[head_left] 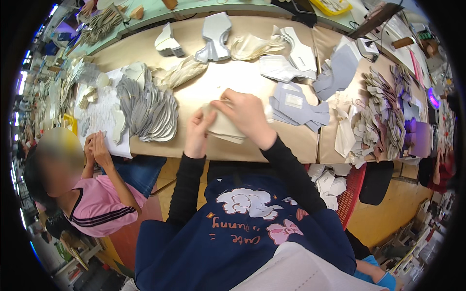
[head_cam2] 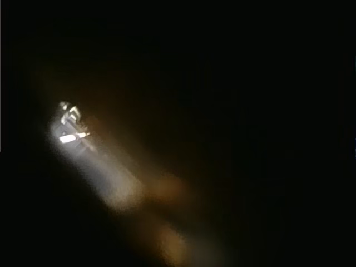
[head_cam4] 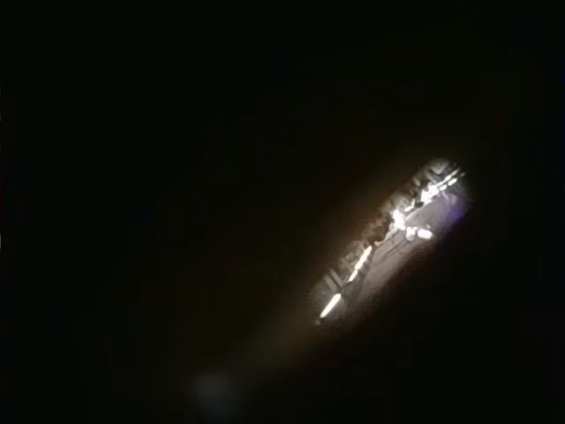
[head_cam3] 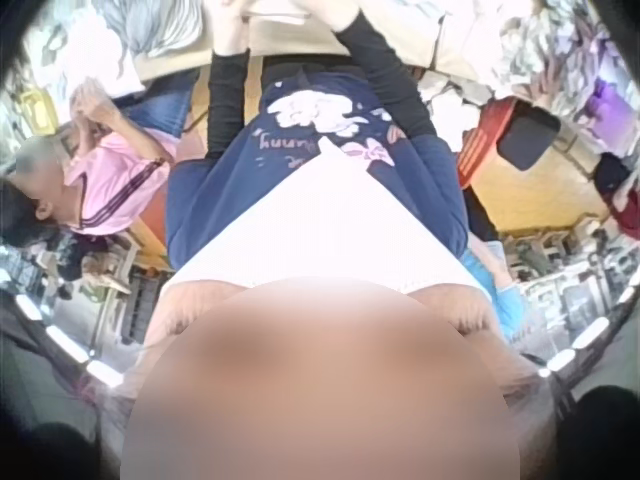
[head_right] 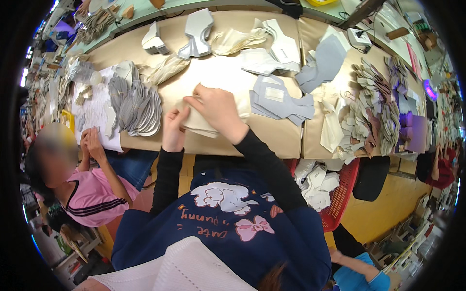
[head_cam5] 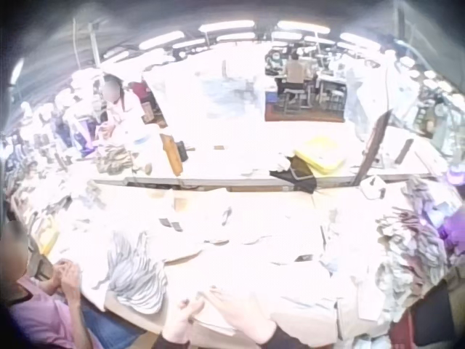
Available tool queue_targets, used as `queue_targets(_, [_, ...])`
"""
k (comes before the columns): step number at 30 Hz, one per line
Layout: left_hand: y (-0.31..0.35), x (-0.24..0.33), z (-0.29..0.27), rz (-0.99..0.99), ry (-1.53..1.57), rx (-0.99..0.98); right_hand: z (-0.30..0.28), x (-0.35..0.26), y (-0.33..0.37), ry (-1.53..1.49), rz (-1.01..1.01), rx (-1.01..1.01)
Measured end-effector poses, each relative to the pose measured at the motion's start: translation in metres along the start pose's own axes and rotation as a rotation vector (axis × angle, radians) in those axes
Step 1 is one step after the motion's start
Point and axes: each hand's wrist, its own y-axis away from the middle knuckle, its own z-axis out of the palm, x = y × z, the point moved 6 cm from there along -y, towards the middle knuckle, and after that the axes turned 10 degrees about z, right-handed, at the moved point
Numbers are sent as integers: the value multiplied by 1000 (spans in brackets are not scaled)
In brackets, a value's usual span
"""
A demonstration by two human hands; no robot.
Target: The person folds small white fabric pieces by hand at a cluttered worktable. They repeatedly pick up pieces, fold them, and place them into a growing stack while occasionally shifting other fabric piles on the table.
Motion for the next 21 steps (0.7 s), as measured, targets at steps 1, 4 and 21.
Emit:
queue_targets(1, [-9,5,-6,122,-55,17,0,0,-5,11,10,49])
queue_targets(4, [-46,5,-43,195,-177,188,-9,10,-11,-1,-93,228])
queue_targets(21, [-43,23,-60,723,-1316,280,-89,177,85,179,299,574])
